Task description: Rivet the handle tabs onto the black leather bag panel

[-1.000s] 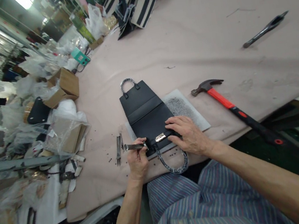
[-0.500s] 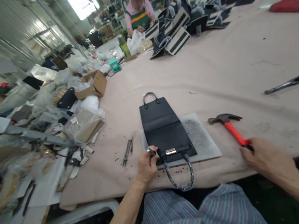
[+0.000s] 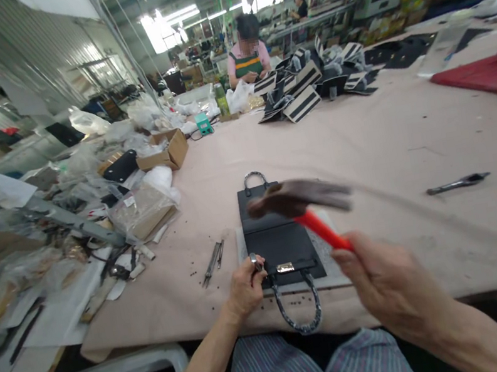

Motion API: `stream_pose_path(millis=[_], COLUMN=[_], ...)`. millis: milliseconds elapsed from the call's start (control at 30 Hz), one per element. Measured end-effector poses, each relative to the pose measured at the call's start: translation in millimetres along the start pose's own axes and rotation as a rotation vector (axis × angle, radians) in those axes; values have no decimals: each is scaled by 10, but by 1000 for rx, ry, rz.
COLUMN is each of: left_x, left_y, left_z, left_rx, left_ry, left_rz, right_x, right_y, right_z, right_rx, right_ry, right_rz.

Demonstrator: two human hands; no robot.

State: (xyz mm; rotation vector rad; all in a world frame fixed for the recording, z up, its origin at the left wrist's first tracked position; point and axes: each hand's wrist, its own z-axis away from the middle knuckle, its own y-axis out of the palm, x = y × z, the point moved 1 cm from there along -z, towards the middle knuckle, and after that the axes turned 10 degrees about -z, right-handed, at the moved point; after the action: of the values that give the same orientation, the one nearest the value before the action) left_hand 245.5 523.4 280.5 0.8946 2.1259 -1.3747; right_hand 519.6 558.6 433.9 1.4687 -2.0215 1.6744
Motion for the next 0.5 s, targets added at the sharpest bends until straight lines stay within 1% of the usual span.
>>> stream_pose_path(millis=[33,100,133,167,200,267,333,367,400,433,500], left_x=[4,11,11,11,9,7,14,21,28,36,49], left_y=[3,10,12,13,13,11,12,15,20,25,36], left_z=[5,13,16,16,15,12,12,14,18,23,28], left_rx=[3,9,10,7,4,0,2,4,7,10,26], left_ry=[-8,-28,-30,-25,-13,9,10,2,-7,-17,-29], left_rz=[-6,-18,-18,-11,-1,20,21,14,5,-6,-19], right_x=[61,148,194,249,314,442,503,495,465,421,335], right_y=[55,118,107,68,12,-94,-112,-78,-25,30,83], right_z=[-39,-114,-152,-189,-220,-252,-223,-191,-156,-126,-99], right_rx=[66,215,255,250,212,58,-121,-151,-130,-54,142], right_ry=[-40,-70,-82,-100,-119,-136,-121,-119,-122,-129,-114], right_rz=[42,105,132,143,133,73,18,6,9,23,65])
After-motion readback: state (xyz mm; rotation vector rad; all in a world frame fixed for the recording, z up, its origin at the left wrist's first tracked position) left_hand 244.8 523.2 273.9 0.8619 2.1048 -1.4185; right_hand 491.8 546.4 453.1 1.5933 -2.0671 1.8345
